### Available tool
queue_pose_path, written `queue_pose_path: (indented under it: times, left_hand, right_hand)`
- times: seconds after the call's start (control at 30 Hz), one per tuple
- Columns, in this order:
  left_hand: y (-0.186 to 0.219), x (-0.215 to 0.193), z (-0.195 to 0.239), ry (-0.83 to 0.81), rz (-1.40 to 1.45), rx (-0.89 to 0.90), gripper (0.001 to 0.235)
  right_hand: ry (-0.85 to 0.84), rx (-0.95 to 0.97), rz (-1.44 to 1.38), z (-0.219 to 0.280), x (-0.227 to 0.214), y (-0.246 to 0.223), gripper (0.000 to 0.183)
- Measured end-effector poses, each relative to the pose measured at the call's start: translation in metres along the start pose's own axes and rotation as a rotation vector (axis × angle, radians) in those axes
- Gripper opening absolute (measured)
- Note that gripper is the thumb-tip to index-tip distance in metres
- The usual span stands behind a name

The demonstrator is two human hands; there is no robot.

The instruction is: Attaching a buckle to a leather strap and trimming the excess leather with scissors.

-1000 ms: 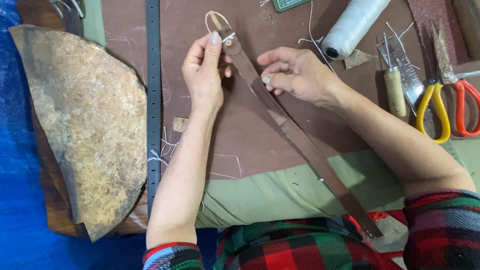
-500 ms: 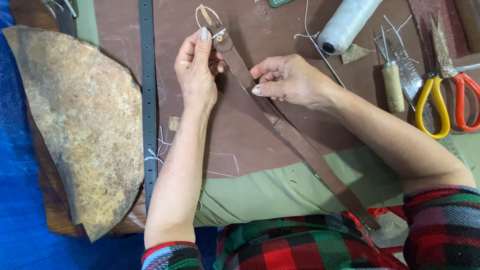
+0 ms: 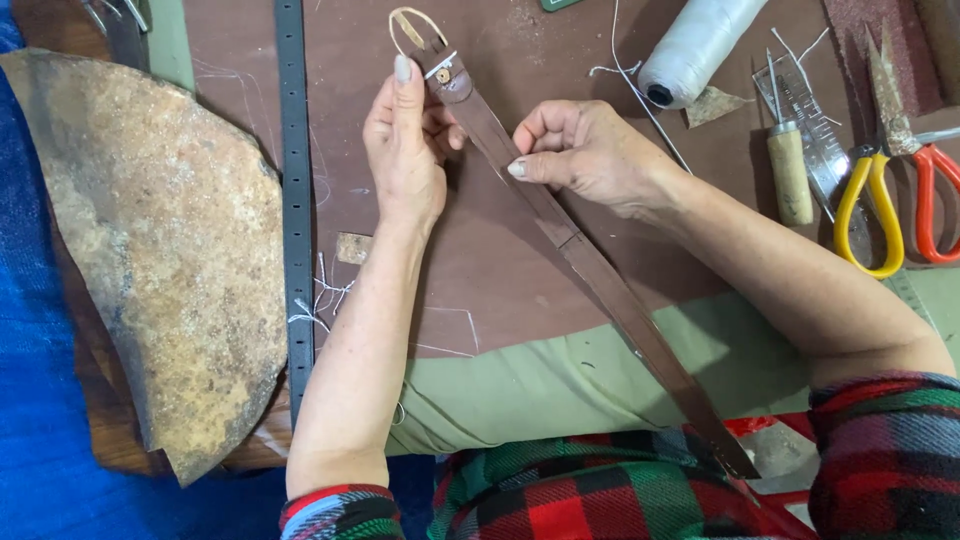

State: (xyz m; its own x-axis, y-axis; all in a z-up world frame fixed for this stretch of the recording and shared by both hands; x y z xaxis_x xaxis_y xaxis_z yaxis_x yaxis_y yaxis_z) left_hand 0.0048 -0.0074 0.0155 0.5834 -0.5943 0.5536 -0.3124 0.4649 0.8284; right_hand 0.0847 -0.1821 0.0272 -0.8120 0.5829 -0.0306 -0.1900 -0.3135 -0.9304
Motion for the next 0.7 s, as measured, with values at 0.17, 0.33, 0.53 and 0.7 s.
queue_pose_path:
  times: [0.17, 0.33, 0.53, 0.7]
  left_hand:
    - [-0.002, 0.011, 0.015, 0.003, -0.025, -0.074, 0.053]
    - [-0.017, 0.015, 0.027, -0.071, -0.105, -0.032, 0.047]
    - [-0.025, 0.018, 0.038, -0.082, -0.387, 0.02, 0.019]
    - [-0.025, 0.017, 0.036, -0.098, -0.457, -0.006, 0.029]
  right_hand:
    - [-0.011, -0.021, -0.067, -0.006, -0.005, 0.005, 0.017]
    - [0.0, -0.041, -0.142, -0.01, -0.007, 0.009, 0.018]
    - [0.02, -0.071, -0.131, -0.007, -0.008, 0.006, 0.017]
    - [0.033, -0.092, -0.09, -0.007, -0.007, 0.007, 0.017]
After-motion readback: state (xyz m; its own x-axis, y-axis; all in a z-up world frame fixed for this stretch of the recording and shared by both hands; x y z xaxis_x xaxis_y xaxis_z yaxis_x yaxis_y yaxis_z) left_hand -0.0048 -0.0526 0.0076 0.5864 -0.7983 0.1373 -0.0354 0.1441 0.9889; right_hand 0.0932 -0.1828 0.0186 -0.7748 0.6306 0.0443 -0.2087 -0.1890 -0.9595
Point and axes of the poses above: each hand's wrist, its own z-axis away from the middle knuckle, its own x-axis out of the palm, y = z × x, the point moved 1 cm from there along -z, towards the middle knuckle, and after that the axes turned 5 degrees about z, right-handed, at the moved point
